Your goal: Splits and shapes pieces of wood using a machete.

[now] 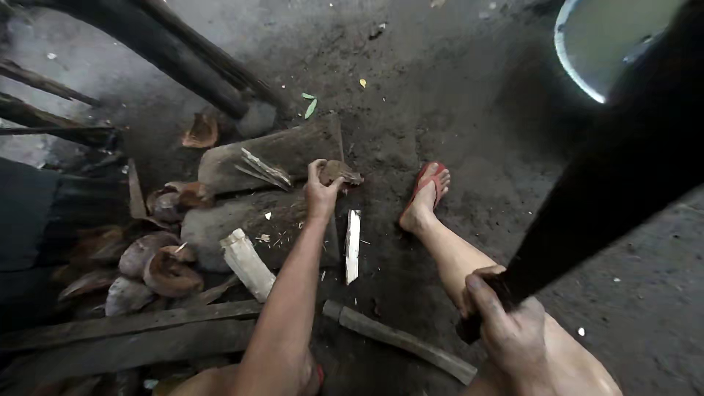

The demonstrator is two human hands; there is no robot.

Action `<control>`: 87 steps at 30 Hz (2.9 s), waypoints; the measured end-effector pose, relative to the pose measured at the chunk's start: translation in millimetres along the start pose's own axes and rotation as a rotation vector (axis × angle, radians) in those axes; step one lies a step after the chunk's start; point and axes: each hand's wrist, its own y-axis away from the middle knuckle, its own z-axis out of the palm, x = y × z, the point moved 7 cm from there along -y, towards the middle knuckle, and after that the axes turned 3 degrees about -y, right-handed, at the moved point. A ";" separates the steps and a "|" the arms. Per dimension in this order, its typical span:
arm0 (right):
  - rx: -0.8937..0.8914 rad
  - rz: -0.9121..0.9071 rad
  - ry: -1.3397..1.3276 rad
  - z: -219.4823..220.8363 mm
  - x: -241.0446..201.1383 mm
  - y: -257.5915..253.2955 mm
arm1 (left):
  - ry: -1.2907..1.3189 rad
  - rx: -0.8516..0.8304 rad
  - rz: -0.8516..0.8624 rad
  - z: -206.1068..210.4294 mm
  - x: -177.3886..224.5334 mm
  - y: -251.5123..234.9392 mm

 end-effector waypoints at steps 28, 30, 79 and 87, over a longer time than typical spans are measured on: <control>-0.457 -0.136 0.237 120.0 27.6 140.1 | -0.069 -0.008 -0.064 -173.9 -66.3 129.9; -0.494 -0.138 0.196 136.0 22.6 145.4 | -0.053 0.066 -0.048 -171.2 -72.3 133.7; -0.561 -0.031 0.778 262.4 105.9 72.0 | 0.133 -0.193 -0.103 -141.2 -115.5 95.8; -0.555 -0.037 0.783 265.6 98.4 67.3 | 0.148 -0.158 -0.063 -141.0 -112.2 95.5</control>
